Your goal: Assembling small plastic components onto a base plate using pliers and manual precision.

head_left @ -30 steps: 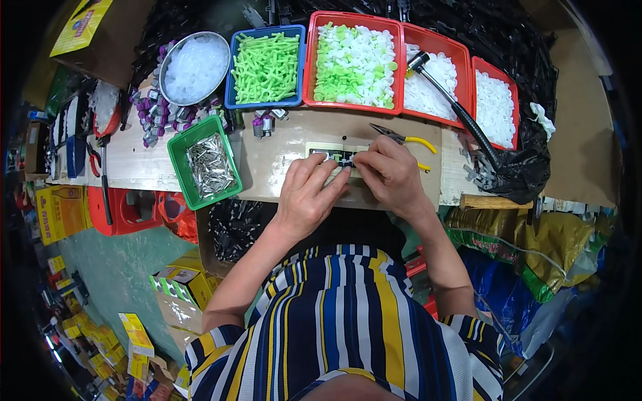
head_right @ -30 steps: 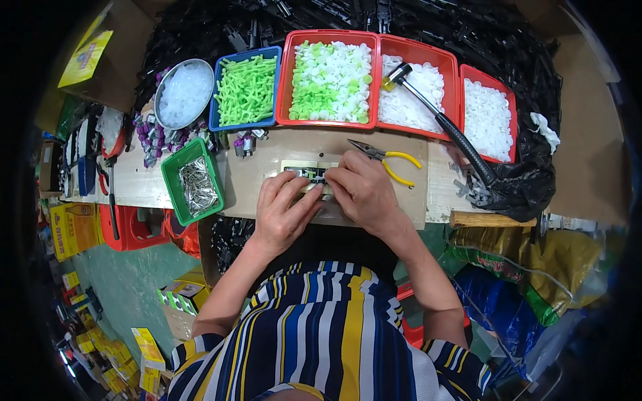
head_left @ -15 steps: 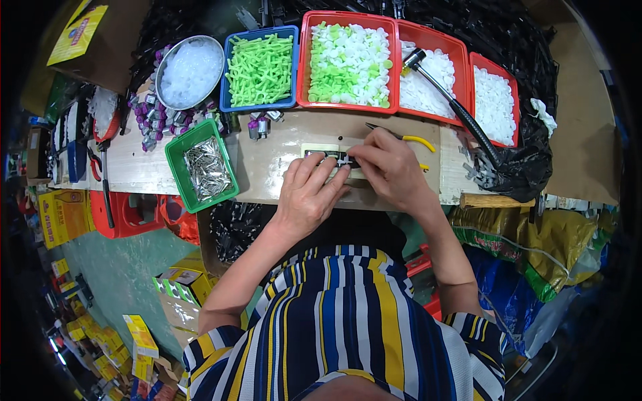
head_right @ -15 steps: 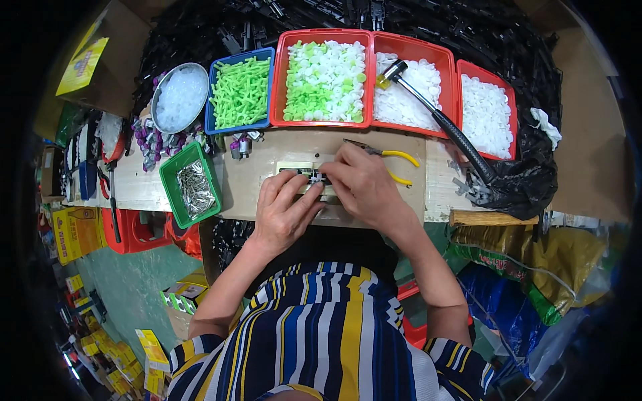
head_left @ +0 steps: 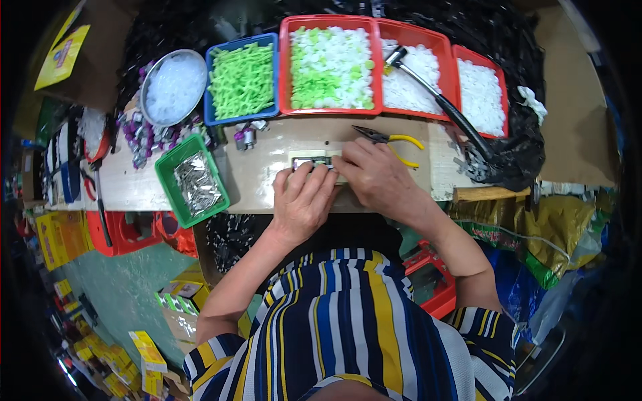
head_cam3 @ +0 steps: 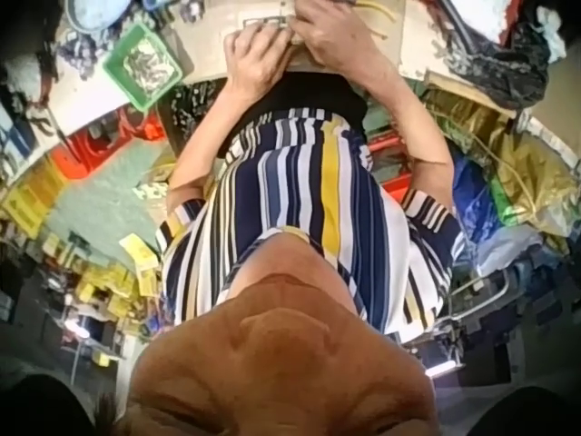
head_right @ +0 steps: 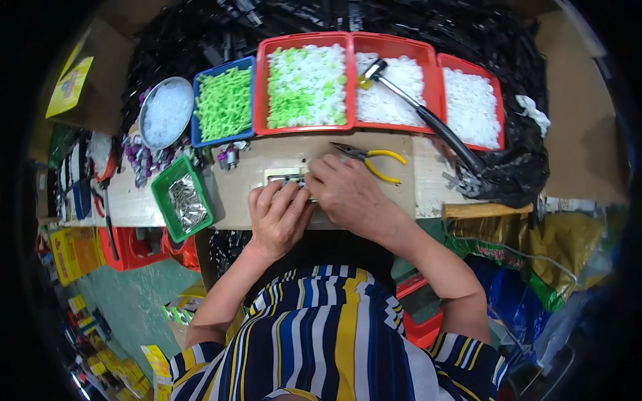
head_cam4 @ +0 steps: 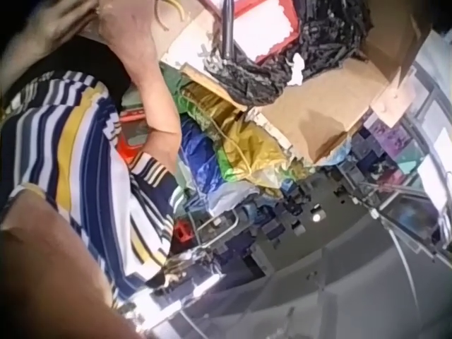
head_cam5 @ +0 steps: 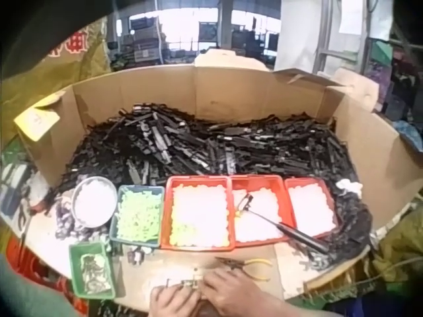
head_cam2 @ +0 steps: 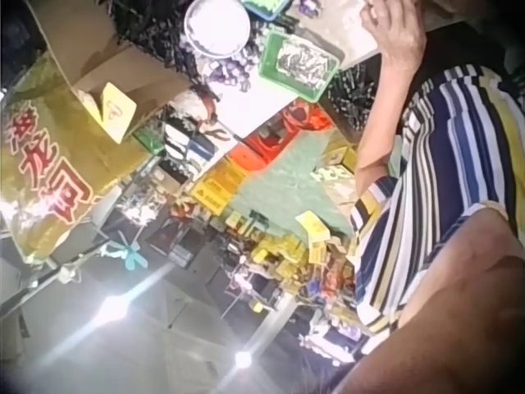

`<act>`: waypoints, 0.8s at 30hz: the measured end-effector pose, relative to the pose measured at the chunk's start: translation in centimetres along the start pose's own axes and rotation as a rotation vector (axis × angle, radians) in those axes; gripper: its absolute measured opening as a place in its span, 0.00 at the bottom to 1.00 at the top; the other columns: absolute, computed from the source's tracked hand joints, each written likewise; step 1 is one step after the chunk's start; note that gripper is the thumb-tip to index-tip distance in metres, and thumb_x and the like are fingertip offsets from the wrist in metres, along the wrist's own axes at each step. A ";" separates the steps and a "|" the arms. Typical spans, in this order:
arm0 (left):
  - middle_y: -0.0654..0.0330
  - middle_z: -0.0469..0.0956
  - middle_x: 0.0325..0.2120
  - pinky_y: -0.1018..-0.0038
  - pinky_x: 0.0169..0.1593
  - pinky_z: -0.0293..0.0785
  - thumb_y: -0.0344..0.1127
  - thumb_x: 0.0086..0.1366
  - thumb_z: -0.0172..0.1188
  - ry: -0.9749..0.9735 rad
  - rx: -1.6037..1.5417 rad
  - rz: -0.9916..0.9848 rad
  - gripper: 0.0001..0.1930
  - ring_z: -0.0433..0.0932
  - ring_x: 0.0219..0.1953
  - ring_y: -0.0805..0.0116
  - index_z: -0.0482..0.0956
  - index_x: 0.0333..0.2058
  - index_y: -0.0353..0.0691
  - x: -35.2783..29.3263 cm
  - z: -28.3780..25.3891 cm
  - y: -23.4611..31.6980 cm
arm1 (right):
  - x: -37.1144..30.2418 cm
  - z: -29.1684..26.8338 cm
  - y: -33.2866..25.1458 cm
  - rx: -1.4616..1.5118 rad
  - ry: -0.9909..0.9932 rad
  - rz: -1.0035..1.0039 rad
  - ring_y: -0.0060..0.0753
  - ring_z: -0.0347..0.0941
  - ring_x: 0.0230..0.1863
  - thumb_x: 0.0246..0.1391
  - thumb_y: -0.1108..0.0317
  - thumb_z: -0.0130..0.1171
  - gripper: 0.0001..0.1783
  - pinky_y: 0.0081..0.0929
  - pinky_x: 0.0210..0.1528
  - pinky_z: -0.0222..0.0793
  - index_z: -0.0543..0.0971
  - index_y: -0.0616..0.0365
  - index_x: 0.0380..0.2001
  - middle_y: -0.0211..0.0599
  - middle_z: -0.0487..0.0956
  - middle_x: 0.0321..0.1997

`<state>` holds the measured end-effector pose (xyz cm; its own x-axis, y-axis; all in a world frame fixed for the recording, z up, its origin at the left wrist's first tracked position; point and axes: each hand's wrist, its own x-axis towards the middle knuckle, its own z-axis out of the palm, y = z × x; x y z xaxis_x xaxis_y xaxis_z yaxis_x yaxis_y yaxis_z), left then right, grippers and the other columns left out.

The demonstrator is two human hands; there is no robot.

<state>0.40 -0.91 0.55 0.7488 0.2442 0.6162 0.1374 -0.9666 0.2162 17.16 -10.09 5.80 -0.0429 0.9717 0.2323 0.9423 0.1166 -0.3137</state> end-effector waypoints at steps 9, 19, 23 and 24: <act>0.58 0.77 0.43 0.58 0.53 0.62 0.35 0.52 0.72 -0.027 0.073 -0.009 0.20 0.70 0.51 0.55 0.80 0.44 0.42 0.2 -0.5 0.2 | -1.8 0.1 0.9 0.120 0.210 0.106 0.46 0.74 0.40 0.45 0.76 0.58 0.15 0.40 0.41 0.69 0.78 0.59 0.40 0.40 0.74 0.37; 0.55 0.75 0.43 0.58 0.52 0.64 0.34 0.53 0.68 -0.089 -0.127 -0.079 0.17 0.70 0.50 0.53 0.80 0.42 0.36 2.0 -2.3 0.0 | -13.7 -5.0 5.0 -0.422 0.103 0.720 0.50 0.73 0.46 0.53 0.73 0.59 0.12 0.42 0.45 0.68 0.79 0.63 0.41 0.44 0.78 0.43; 0.55 0.75 0.41 0.59 0.49 0.67 0.32 0.53 0.68 -0.008 -0.135 -0.128 0.15 0.71 0.48 0.51 0.81 0.41 0.38 3.2 -3.4 -2.2 | -13.1 -4.0 5.7 -0.352 0.103 0.654 0.49 0.73 0.45 0.54 0.75 0.58 0.10 0.42 0.45 0.68 0.80 0.63 0.40 0.44 0.78 0.43; 0.54 0.75 0.40 0.59 0.48 0.68 0.31 0.53 0.67 0.018 -0.098 -0.139 0.14 0.71 0.48 0.50 0.81 0.40 0.39 3.5 -3.8 -3.3 | -12.8 -3.6 5.9 -0.338 0.114 0.614 0.49 0.73 0.45 0.54 0.75 0.58 0.10 0.42 0.45 0.68 0.80 0.64 0.40 0.44 0.78 0.43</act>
<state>0.12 3.43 4.89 0.7148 0.3775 0.5887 0.1743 -0.9114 0.3728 24.51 -22.63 4.32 0.5468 0.8116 0.2058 0.8372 -0.5336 -0.1201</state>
